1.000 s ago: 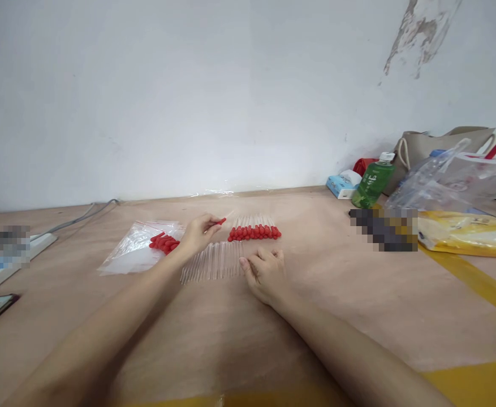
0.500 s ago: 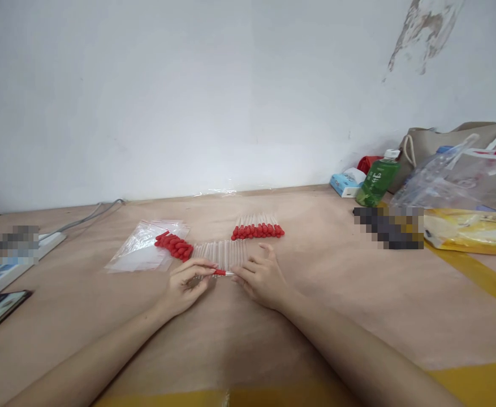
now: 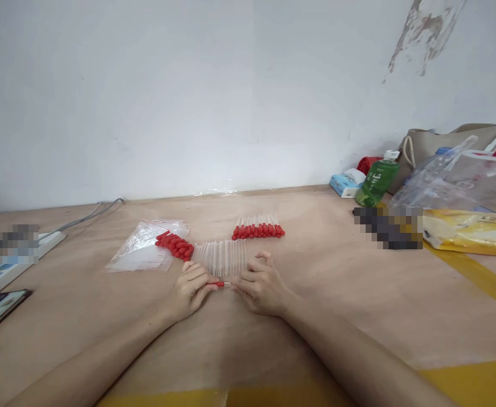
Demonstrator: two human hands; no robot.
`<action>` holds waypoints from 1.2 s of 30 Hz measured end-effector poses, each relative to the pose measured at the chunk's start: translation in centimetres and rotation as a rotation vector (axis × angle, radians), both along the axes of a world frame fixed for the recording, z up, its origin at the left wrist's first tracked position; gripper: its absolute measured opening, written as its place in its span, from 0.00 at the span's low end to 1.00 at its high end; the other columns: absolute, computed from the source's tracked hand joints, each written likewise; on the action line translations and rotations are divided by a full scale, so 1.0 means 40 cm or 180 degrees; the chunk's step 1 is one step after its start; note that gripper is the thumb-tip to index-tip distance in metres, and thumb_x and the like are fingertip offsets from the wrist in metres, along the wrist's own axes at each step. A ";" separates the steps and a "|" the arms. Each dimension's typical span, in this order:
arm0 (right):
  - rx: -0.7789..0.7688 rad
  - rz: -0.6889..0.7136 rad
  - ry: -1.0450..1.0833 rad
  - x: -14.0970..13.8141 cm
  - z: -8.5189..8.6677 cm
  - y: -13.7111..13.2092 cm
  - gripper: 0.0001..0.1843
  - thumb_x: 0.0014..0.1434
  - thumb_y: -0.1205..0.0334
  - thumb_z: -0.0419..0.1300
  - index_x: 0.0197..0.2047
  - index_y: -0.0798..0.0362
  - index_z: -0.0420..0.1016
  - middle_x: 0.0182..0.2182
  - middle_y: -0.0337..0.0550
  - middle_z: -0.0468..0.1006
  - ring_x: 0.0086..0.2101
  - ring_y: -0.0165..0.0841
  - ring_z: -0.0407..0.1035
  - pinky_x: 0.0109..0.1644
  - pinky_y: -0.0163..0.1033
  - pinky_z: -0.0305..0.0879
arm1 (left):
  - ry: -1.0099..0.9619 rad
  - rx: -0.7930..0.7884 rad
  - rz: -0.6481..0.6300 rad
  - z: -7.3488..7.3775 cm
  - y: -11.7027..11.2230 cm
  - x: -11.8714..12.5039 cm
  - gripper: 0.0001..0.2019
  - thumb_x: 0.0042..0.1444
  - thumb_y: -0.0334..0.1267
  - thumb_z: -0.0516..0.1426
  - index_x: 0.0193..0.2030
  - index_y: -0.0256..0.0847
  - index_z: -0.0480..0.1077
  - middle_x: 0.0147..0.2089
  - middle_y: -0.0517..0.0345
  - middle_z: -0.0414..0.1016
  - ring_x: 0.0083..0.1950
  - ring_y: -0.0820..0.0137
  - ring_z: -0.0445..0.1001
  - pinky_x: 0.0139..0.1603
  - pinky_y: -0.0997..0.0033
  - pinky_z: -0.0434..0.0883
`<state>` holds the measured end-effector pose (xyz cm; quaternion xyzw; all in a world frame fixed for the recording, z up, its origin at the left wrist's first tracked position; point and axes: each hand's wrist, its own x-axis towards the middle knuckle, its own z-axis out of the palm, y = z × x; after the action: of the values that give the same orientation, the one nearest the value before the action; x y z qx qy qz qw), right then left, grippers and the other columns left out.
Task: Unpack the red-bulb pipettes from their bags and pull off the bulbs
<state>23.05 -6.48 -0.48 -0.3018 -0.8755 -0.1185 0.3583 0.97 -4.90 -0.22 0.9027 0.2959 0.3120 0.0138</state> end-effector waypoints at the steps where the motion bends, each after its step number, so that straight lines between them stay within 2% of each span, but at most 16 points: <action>1: -0.0017 0.0004 -0.0013 0.002 0.000 -0.001 0.08 0.58 0.63 0.52 0.37 0.48 0.72 0.22 0.34 0.73 0.28 0.28 0.57 0.46 0.44 0.46 | 0.0029 -0.0021 -0.0015 0.000 -0.001 0.000 0.06 0.57 0.35 0.52 0.33 0.41 0.70 0.26 0.59 0.69 0.31 0.71 0.64 0.37 0.67 0.58; 10: -0.0258 0.0154 0.0025 0.008 -0.004 -0.002 0.07 0.57 0.64 0.53 0.34 0.50 0.73 0.20 0.35 0.71 0.28 0.28 0.56 0.45 0.43 0.47 | 0.0153 -0.0140 -0.0071 0.006 -0.010 0.003 0.07 0.58 0.35 0.50 0.33 0.41 0.69 0.27 0.59 0.70 0.32 0.71 0.64 0.37 0.67 0.57; 14: -0.0445 0.0317 0.0151 0.024 -0.003 0.007 0.08 0.57 0.63 0.53 0.35 0.50 0.74 0.21 0.37 0.72 0.28 0.29 0.56 0.41 0.41 0.50 | -0.0055 -0.0240 -0.0074 0.011 -0.014 -0.005 0.07 0.58 0.34 0.51 0.32 0.41 0.69 0.28 0.59 0.71 0.32 0.71 0.65 0.37 0.67 0.59; 16: -0.0608 0.0258 0.0249 0.045 -0.003 0.022 0.09 0.57 0.63 0.53 0.35 0.50 0.75 0.20 0.38 0.71 0.27 0.30 0.57 0.38 0.40 0.52 | -0.0272 -0.0222 0.0022 0.012 -0.010 -0.018 0.07 0.57 0.33 0.51 0.32 0.40 0.69 0.27 0.59 0.71 0.31 0.72 0.65 0.37 0.68 0.60; 18: -0.0786 0.0000 0.0550 0.069 -0.007 0.042 0.10 0.58 0.62 0.51 0.36 0.50 0.75 0.21 0.39 0.71 0.26 0.29 0.59 0.37 0.40 0.54 | -0.0558 -0.0206 0.0224 0.012 -0.004 -0.036 0.07 0.57 0.33 0.51 0.32 0.40 0.69 0.28 0.58 0.70 0.32 0.71 0.66 0.36 0.69 0.62; 22: -0.1035 -0.0525 0.1105 0.089 -0.027 0.074 0.15 0.60 0.62 0.48 0.47 0.49 0.71 0.25 0.40 0.73 0.29 0.31 0.64 0.39 0.41 0.60 | -0.1240 -0.0143 0.0792 0.029 0.028 -0.074 0.07 0.56 0.35 0.53 0.38 0.40 0.71 0.37 0.55 0.71 0.39 0.70 0.69 0.40 0.69 0.66; 24: -0.1028 -0.0596 0.1090 0.078 -0.032 0.078 0.17 0.60 0.62 0.48 0.50 0.50 0.69 0.28 0.42 0.73 0.31 0.33 0.65 0.38 0.40 0.61 | -0.1486 -0.0134 0.1252 0.048 0.062 -0.105 0.10 0.55 0.38 0.52 0.41 0.41 0.71 0.40 0.54 0.70 0.43 0.68 0.68 0.44 0.67 0.66; 26: -0.0946 -0.0674 0.1084 0.060 -0.028 0.079 0.17 0.58 0.63 0.48 0.49 0.51 0.70 0.30 0.43 0.74 0.33 0.33 0.66 0.38 0.40 0.61 | -0.1680 -0.0194 0.1830 0.069 0.109 -0.151 0.13 0.56 0.41 0.51 0.44 0.41 0.71 0.41 0.53 0.69 0.45 0.67 0.67 0.46 0.66 0.66; 28: -0.0851 -0.0790 0.1080 0.038 -0.016 0.082 0.15 0.58 0.64 0.50 0.45 0.50 0.72 0.32 0.43 0.75 0.34 0.33 0.66 0.40 0.40 0.59 | -0.1819 -0.0365 0.2233 0.086 0.164 -0.208 0.17 0.55 0.45 0.49 0.46 0.40 0.71 0.39 0.53 0.69 0.39 0.68 0.69 0.41 0.68 0.67; 31: -0.0685 -0.0997 0.0902 0.002 0.002 0.095 0.13 0.56 0.66 0.51 0.41 0.50 0.74 0.30 0.42 0.76 0.33 0.32 0.66 0.41 0.40 0.54 | -0.1556 -0.0887 0.2437 0.096 0.233 -0.282 0.20 0.51 0.49 0.51 0.46 0.40 0.69 0.33 0.57 0.71 0.30 0.71 0.69 0.30 0.73 0.67; 33: -0.0566 -0.1198 0.0763 -0.025 0.009 0.105 0.12 0.55 0.66 0.52 0.39 0.49 0.75 0.28 0.41 0.76 0.32 0.31 0.65 0.40 0.39 0.51 | -0.1356 -0.0951 0.2532 0.089 0.261 -0.309 0.19 0.48 0.49 0.53 0.43 0.39 0.70 0.33 0.57 0.72 0.29 0.71 0.69 0.28 0.74 0.66; 36: -0.0503 -0.1507 0.0632 -0.061 0.008 0.113 0.11 0.54 0.67 0.53 0.35 0.50 0.76 0.24 0.40 0.75 0.30 0.31 0.64 0.38 0.40 0.47 | -0.1054 -0.0985 0.2456 0.069 0.278 -0.318 0.18 0.45 0.50 0.55 0.36 0.38 0.70 0.35 0.56 0.74 0.31 0.71 0.70 0.30 0.73 0.66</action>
<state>20.63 -1.96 -0.16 -0.5353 -0.7477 -0.1001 0.3801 -11.73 6.21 2.54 0.6515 0.6480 0.3867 0.0785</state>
